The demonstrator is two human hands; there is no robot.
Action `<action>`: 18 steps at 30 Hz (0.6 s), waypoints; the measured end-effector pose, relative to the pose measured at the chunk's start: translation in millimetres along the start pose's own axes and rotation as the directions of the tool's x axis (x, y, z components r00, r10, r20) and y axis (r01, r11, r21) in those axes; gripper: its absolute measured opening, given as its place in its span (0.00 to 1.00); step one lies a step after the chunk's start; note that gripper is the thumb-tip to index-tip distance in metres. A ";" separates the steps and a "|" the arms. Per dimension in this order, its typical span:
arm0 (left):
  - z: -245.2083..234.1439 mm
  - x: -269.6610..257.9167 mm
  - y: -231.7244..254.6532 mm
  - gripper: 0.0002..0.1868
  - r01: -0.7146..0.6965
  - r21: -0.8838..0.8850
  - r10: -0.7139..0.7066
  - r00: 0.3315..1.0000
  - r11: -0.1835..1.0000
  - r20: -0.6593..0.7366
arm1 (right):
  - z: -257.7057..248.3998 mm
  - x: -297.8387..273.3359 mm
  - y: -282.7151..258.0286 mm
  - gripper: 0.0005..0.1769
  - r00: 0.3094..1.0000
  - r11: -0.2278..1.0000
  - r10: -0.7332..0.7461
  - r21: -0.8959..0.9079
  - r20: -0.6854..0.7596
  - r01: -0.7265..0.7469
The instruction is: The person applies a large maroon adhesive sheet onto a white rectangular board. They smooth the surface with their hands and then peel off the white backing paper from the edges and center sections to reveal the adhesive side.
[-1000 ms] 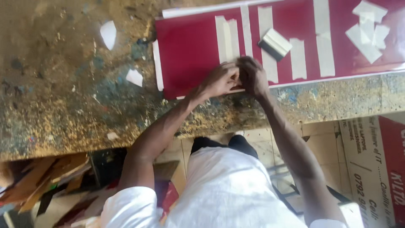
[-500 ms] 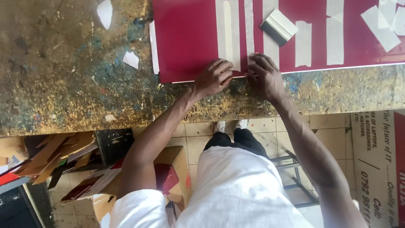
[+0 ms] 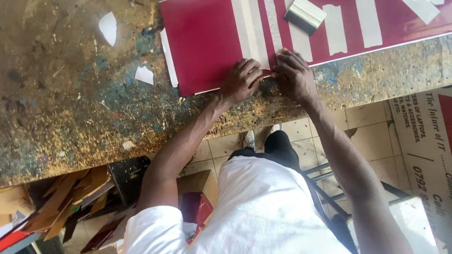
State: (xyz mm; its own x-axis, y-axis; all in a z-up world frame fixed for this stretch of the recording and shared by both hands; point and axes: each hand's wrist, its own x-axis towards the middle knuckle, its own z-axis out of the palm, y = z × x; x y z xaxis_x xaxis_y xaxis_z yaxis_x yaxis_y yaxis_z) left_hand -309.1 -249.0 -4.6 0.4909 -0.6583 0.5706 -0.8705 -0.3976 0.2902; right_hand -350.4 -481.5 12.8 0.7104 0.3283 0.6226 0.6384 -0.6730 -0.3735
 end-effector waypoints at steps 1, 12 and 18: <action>1.7 -0.5 -0.8 0.03 0.014 0.014 -0.014 1.000 1.000 0.008 | -1.3 0.6 -0.1 0.09 1.000 0.999 0.018 0.040 0.015 -0.019; 1.0 1.8 -1.2 0.04 0.054 -0.032 -0.053 0.998 0.998 0.036 | 3.3 -16.7 15.0 0.11 0.998 0.998 0.068 0.000 0.006 -0.068; 10.8 -0.6 2.6 0.05 0.102 -0.007 -0.103 0.994 0.995 -0.038 | -2.1 -9.0 3.9 0.09 0.997 0.997 0.067 0.038 0.025 -0.068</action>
State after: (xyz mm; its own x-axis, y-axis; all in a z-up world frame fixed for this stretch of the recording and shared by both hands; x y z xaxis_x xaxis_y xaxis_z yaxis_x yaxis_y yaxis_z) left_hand -311.3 -256.5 -12.5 0.5760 -0.5891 0.5667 -0.8158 -0.4583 0.3527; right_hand -354.9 -488.5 7.3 0.7587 0.2987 0.5790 0.5994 -0.6681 -0.4408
